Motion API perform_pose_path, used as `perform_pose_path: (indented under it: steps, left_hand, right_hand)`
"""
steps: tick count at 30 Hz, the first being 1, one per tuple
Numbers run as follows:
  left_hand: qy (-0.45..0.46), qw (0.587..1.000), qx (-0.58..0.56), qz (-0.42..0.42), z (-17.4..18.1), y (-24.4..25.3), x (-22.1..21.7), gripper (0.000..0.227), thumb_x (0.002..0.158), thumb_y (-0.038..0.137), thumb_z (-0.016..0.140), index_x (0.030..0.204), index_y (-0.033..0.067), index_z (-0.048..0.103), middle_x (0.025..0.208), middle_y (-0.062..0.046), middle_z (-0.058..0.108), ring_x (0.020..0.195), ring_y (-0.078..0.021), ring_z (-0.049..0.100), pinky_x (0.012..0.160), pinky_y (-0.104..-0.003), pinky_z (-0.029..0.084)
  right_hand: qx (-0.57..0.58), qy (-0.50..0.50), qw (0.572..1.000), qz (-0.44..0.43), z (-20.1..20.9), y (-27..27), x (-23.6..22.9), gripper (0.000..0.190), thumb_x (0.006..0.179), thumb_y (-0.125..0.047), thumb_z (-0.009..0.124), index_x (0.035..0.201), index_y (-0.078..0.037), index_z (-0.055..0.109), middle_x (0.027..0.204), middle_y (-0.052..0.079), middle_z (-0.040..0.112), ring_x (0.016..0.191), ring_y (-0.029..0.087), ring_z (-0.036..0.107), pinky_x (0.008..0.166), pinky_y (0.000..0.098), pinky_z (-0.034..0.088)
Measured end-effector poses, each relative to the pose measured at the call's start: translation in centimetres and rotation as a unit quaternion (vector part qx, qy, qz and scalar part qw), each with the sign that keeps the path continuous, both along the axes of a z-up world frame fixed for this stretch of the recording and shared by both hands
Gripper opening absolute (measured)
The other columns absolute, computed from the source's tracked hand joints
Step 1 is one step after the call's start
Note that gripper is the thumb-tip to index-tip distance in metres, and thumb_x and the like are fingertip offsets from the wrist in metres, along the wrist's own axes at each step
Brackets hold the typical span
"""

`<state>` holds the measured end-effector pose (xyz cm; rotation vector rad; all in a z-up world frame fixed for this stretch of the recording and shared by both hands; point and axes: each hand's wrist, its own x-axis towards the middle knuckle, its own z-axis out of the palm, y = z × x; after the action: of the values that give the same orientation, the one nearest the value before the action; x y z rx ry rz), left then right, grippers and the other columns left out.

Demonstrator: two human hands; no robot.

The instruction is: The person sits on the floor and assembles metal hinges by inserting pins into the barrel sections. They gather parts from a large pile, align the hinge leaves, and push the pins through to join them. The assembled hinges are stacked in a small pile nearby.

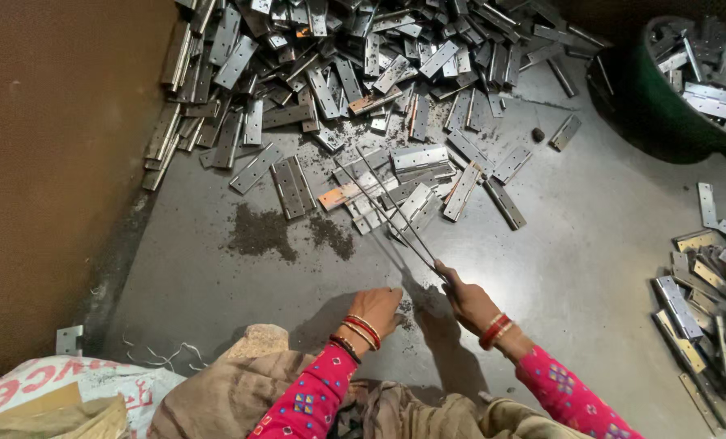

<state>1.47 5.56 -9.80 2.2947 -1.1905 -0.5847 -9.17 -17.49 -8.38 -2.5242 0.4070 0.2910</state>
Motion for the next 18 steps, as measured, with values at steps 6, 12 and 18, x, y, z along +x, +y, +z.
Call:
perform_pose_path:
  steps: [6,12,18]
  left_hand:
    - [-0.038,0.995,-0.034,0.083,1.2,0.2,1.9,0.035,0.087,0.033,0.078,0.104,0.0054,0.063,0.099,-0.016,0.069,0.098,-0.0371,0.066,0.08,-0.05,0.052]
    - [-0.103,0.98,-0.071,0.152,1.5,0.0,2.4,0.036,0.081,0.026,0.081,0.105,0.0066,0.064,0.11,-0.015,0.064,0.109,-0.0359,0.058,0.093,-0.05,0.047]
    - [-0.165,0.967,-0.116,0.157,0.7,0.0,3.3,0.049,0.076,0.024,0.082,0.116,0.0024,0.061,0.126,-0.019,0.058,0.117,-0.0384,0.053,0.094,-0.05,0.045]
  right_hand:
    - [-0.008,0.023,0.999,-0.034,1.0,-2.2,-10.3,0.055,0.099,-0.022,0.056,0.15,-0.035,0.038,0.067,0.019,0.066,0.059,0.037,0.066,0.059,0.0464,0.053]
    - [0.028,-0.052,0.991,-0.12,2.0,0.0,-14.9,0.059,0.096,-0.019,0.061,0.151,-0.03,0.043,0.058,0.021,0.055,0.05,0.036,0.053,0.055,0.0411,0.049]
    - [-0.083,-0.155,0.952,-0.252,-0.9,-3.5,-15.6,0.053,0.101,-0.017,0.058,0.151,-0.024,0.044,0.072,0.021,0.064,0.059,0.037,0.063,0.056,0.0436,0.048]
